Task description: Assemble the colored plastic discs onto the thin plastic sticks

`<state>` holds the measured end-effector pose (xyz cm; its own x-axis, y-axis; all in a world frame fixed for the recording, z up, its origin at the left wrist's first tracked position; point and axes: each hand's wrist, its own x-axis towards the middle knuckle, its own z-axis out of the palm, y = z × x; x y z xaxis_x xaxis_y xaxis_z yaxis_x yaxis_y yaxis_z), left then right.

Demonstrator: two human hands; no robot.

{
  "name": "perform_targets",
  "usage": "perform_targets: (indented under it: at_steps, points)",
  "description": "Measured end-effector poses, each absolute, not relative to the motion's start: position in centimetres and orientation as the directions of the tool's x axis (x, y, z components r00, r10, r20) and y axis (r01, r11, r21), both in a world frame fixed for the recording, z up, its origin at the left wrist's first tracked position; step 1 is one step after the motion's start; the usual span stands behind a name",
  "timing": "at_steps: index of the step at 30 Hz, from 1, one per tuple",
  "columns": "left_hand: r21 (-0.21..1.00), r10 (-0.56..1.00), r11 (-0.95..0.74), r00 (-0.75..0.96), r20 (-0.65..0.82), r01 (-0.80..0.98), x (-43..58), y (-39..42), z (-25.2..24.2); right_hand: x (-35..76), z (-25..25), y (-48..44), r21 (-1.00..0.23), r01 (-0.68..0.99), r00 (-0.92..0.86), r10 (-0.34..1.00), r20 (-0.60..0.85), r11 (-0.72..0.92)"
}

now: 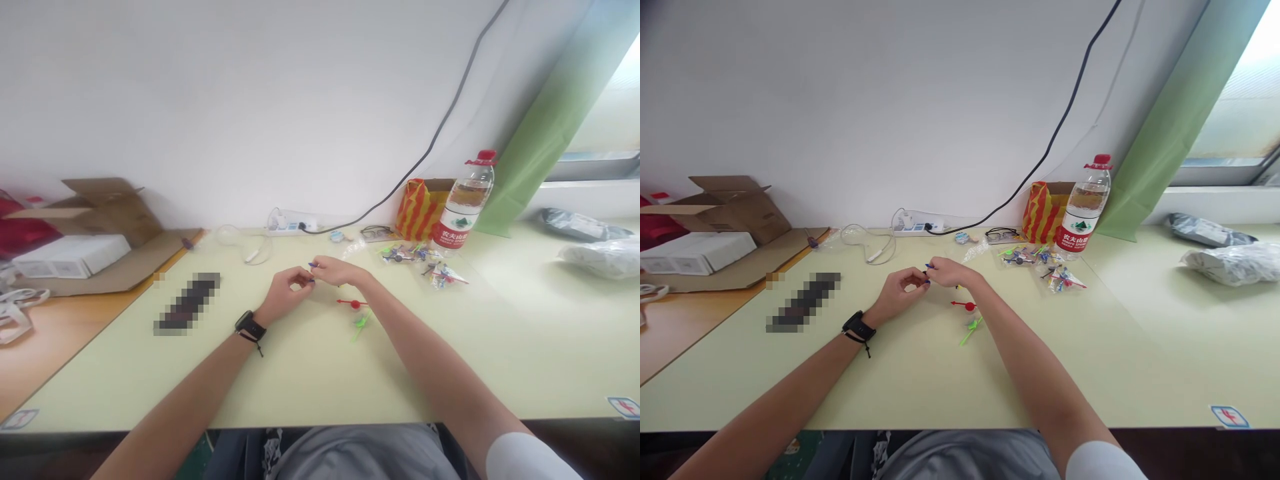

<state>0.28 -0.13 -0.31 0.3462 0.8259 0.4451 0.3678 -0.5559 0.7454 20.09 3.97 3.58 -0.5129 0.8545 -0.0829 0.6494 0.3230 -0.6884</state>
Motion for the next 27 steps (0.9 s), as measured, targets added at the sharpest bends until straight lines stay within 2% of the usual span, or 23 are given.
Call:
perform_targets:
  at_steps: [6, 10, 13, 15, 17, 22, 27]
  points:
    - [0.559, 0.792, -0.609, 0.479, 0.379, 0.563, -0.8, 0.2, -0.2, 22.6, 3.2, 5.4, -0.459, 0.835, -0.398, 0.909, -0.125, 0.303]
    - [0.435, 0.786, -0.617, 0.482, 0.387, 0.656, -1.6, 1.1, -0.3, 24.5, 4.8, 5.2, -0.387, 0.866, -0.418, 0.883, -0.215, 0.316]
    - [0.369, 0.775, -0.617, 0.455, 0.438, 0.696, -2.1, 1.7, -0.3, 25.1, 6.0, 4.6, -0.365, 0.868, -0.473, 0.780, -0.409, 0.336]
    - [0.367, 0.780, -0.606, 0.438, 0.448, 0.706, -2.3, 1.8, -0.4, 25.0, 6.3, 4.3, -0.340, 0.880, -0.472, 0.677, -0.564, 0.331]
    - [0.388, 0.782, -0.607, 0.432, 0.450, 0.694, -2.3, 1.8, -0.4, 24.8, 6.3, 4.1, -0.330, 0.887, -0.462, 0.613, -0.641, 0.323]
    - [0.427, 0.763, -0.632, 0.422, 0.490, 0.646, -1.7, 1.2, -0.2, 24.4, 6.5, 3.8, -0.438, 0.847, -0.522, 0.633, -0.572, 0.302]
    - [0.543, 0.763, -0.644, 0.392, 0.514, 0.539, -0.2, -0.1, 0.2, 23.5, 6.5, 3.5, -0.688, 0.665, -0.633, 0.709, -0.311, 0.292]
